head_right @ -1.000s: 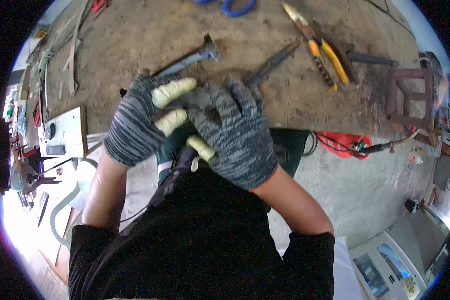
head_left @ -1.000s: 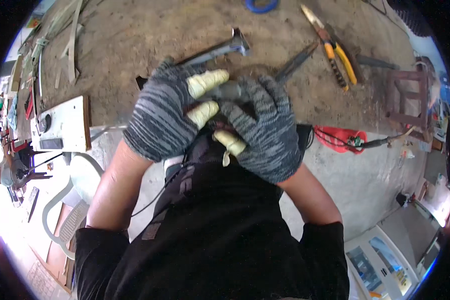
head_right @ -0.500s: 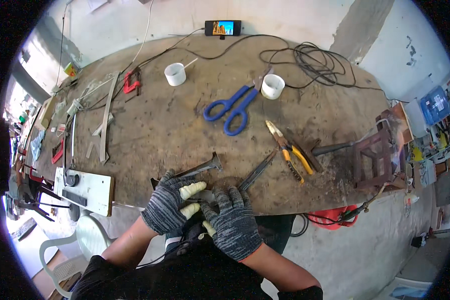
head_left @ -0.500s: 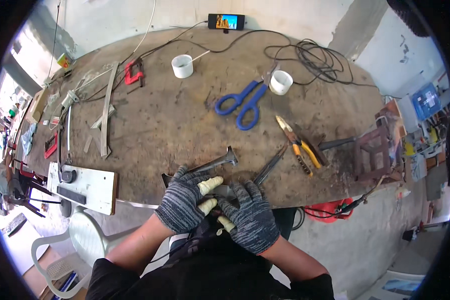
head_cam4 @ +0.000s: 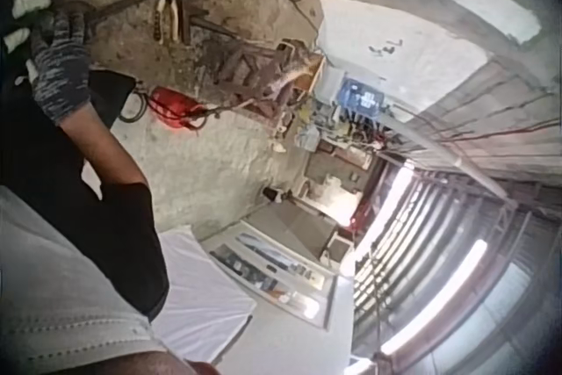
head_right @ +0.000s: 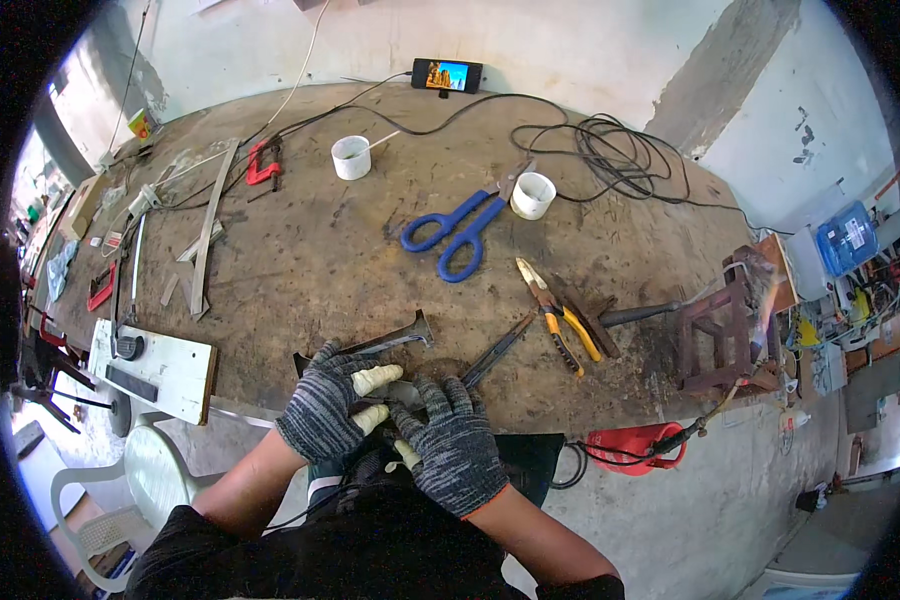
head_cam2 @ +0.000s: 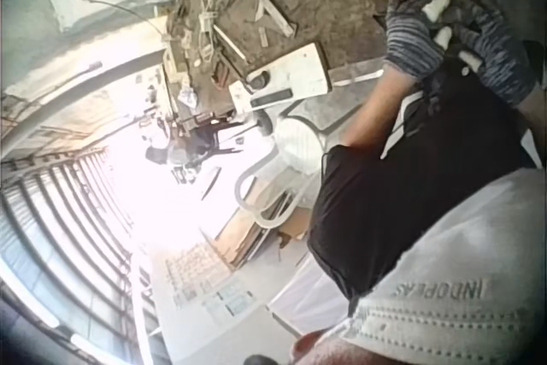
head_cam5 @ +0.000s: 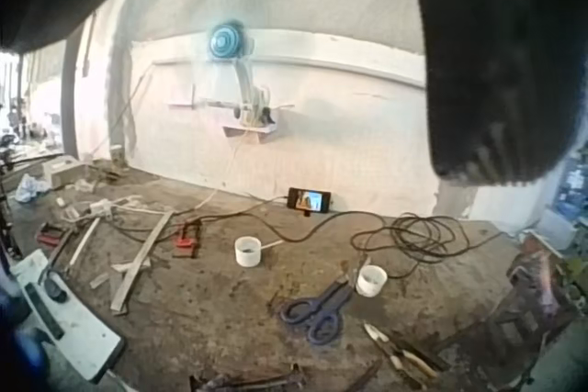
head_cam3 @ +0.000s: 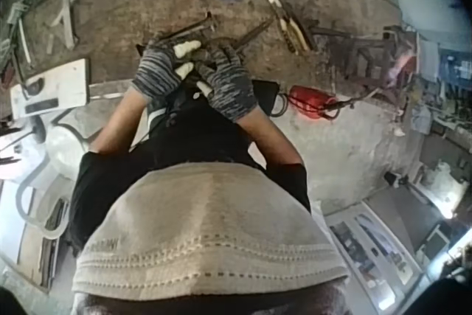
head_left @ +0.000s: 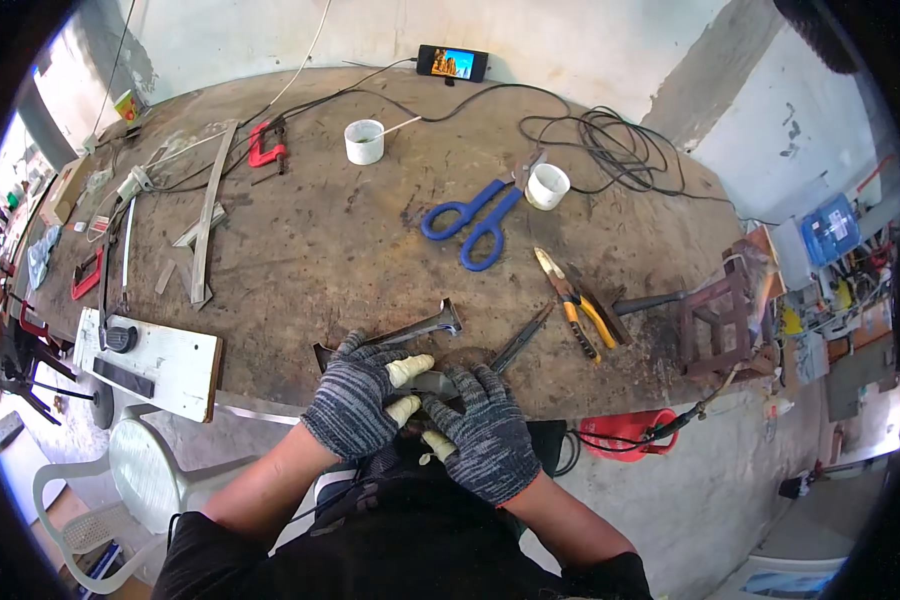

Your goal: Assembling 3D sign letters by applying adhesive and fitting components together on a workbench.

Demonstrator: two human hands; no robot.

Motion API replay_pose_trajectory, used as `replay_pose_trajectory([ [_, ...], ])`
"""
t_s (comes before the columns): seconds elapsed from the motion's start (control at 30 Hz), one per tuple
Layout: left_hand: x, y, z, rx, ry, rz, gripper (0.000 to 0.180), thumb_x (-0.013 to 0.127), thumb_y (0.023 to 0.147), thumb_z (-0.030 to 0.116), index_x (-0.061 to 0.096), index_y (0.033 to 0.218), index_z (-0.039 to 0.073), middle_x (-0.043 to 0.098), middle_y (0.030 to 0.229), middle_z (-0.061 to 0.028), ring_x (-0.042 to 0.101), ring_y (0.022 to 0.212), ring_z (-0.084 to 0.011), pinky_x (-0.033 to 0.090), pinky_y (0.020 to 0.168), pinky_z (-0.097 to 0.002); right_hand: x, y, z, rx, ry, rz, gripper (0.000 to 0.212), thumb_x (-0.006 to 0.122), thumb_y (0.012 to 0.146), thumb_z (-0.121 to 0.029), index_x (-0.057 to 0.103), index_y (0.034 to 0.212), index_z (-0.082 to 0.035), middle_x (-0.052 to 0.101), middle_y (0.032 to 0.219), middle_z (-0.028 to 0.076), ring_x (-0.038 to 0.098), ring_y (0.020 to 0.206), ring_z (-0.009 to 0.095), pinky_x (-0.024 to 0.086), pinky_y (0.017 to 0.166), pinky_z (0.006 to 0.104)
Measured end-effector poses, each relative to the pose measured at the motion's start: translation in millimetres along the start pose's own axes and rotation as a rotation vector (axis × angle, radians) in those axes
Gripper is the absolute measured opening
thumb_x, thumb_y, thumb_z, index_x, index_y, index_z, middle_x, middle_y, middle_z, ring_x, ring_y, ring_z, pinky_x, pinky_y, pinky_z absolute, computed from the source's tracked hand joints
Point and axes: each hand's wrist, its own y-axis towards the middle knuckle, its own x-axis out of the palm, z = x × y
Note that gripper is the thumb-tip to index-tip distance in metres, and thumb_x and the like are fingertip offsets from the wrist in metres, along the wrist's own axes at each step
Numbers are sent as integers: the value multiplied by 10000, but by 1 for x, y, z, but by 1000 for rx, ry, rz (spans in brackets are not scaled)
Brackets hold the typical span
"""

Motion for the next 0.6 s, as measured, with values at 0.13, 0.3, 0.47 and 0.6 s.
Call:
replay_pose_trajectory([
  [0.13,-2,-1,3,-31,7,-28,506,709,751,219,606,1238,127,660,1121,-147,577,1108,-358,301,1069,-546,3,-4,0,-2,-22,-17,377,679,812,-318,677,1134,-123,487,1302,220,451,1199,452,355,1024,562],
  [0.3,2,-1,1,-41,-7,-13,485,711,750,217,621,1218,129,663,1120,-140,581,1106,-350,301,1072,-546,4,-5,-1,15,-11,38,415,748,732,-292,691,1096,-102,531,1279,214,470,1201,430,366,1042,533],
  [0.47,3,-2,0,-18,-5,-7,468,740,726,225,654,1167,95,668,1090,-157,586,1062,-353,367,1000,-452,3,-6,-1,9,-16,37,413,744,737,-292,692,1102,-107,526,1287,222,468,1205,435,365,1046,530],
  [0.6,0,0,5,-20,24,-21,459,734,741,222,653,1178,105,664,1096,-161,575,1069,-353,347,1019,-440,6,-9,3,-14,-37,44,414,732,748,-287,689,1122,-115,516,1302,232,461,1214,439,366,1047,528],
])
